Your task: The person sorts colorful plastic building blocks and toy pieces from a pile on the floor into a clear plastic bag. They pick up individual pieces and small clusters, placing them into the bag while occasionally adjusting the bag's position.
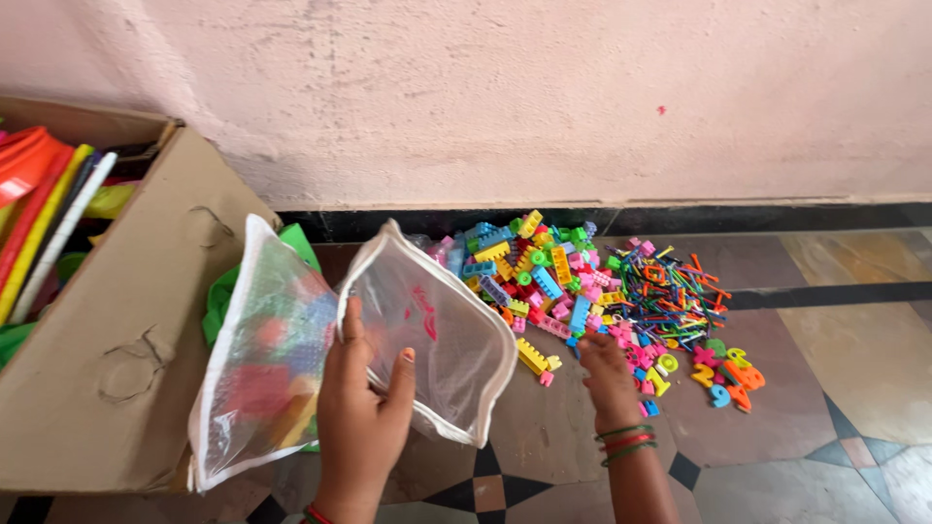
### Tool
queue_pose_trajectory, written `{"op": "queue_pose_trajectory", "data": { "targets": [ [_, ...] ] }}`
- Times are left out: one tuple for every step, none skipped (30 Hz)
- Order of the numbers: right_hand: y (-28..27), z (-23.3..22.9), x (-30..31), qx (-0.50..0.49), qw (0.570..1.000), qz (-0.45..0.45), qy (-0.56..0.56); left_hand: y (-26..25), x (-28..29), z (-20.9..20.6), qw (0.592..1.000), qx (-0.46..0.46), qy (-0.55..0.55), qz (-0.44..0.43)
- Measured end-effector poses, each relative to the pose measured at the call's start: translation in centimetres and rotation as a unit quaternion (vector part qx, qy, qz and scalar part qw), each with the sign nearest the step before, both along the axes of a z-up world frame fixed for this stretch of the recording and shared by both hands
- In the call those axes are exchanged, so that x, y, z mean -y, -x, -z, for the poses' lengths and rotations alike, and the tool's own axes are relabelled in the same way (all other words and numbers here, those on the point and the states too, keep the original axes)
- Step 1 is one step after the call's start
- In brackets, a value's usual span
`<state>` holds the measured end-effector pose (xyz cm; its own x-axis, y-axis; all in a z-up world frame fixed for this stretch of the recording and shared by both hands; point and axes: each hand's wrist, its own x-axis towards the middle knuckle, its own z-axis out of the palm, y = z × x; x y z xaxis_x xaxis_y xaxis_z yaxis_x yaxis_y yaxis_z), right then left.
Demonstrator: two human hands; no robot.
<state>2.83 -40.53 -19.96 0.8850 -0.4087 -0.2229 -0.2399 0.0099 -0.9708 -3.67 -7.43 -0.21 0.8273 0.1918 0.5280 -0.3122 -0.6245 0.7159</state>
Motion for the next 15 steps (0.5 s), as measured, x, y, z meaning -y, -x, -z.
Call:
{"op": "queue_pose_trajectory", "data": {
  "targets": [
    [-0.2, 1.9, 0.2, 0.010, 0.999, -0.014, 0.047, 0.0, 0.0, 0.0, 1.000, 0.012, 0.010, 0.004],
    [-0.1, 3.5, 0.2, 0.037, 0.986, -0.055, 0.154, -0.1, 0.2, 0.1, 0.999, 0.022, 0.020, 0.016],
    [0.0, 4.7, 0.2, 0.062, 0.959, -0.096, 0.259, -0.1, 0.3, 0.1, 0.999, 0.032, 0.030, 0.028],
    [0.1, 5.4, 0.0, 0.087, 0.919, -0.138, 0.359, -0.1, 0.5, 0.1, 0.998, 0.042, 0.040, 0.038],
    [0.3, 5.7, -0.5, 0.023, 0.903, -0.165, 0.396, -0.1, 0.6, 0.2, 0.997, 0.043, 0.047, 0.048],
    [0.8, 6.0, -1.4, -0.040, 0.881, -0.192, 0.430, -0.1, 0.8, 0.2, 0.996, 0.043, 0.054, 0.057],
    [1.1, 5.8, -2.2, -0.104, 0.854, -0.216, 0.462, -0.1, 0.9, 0.3, 0.995, 0.044, 0.061, 0.065],
    [1.2, 5.5, -2.8, -0.091, 0.836, -0.230, 0.489, -0.1, 1.0, 0.4, 0.995, 0.018, 0.079, 0.062],
    [1.4, 5.1, -3.5, -0.077, 0.818, -0.243, 0.516, -0.2, 1.1, 0.4, 0.994, -0.008, 0.097, 0.058],
    [1.5, 4.6, -3.9, -0.063, 0.797, -0.257, 0.542, -0.1, 1.1, 0.5, 0.991, -0.033, 0.116, 0.054],
    [1.6, 4.1, -4.3, -0.078, 0.785, -0.265, 0.555, -0.1, 1.1, 0.6, 0.993, -0.011, 0.101, 0.053],
    [1.8, 3.8, -4.4, -0.094, 0.772, -0.272, 0.567, -0.2, 1.0, 0.6, 0.995, 0.011, 0.086, 0.053],
    [1.9, 3.5, -4.5, -0.109, 0.758, -0.279, 0.580, -0.2, 1.0, 0.7, 0.996, 0.033, 0.071, 0.052],
    [1.8, 3.4, -4.6, -0.109, 0.755, -0.277, 0.584, -0.2, 1.0, 0.7, 0.996, 0.028, 0.072, 0.050],
    [1.8, 3.3, -4.5, -0.109, 0.753, -0.275, 0.588, -0.1, 1.0, 0.7, 0.996, 0.023, 0.073, 0.048]
  ]
}}
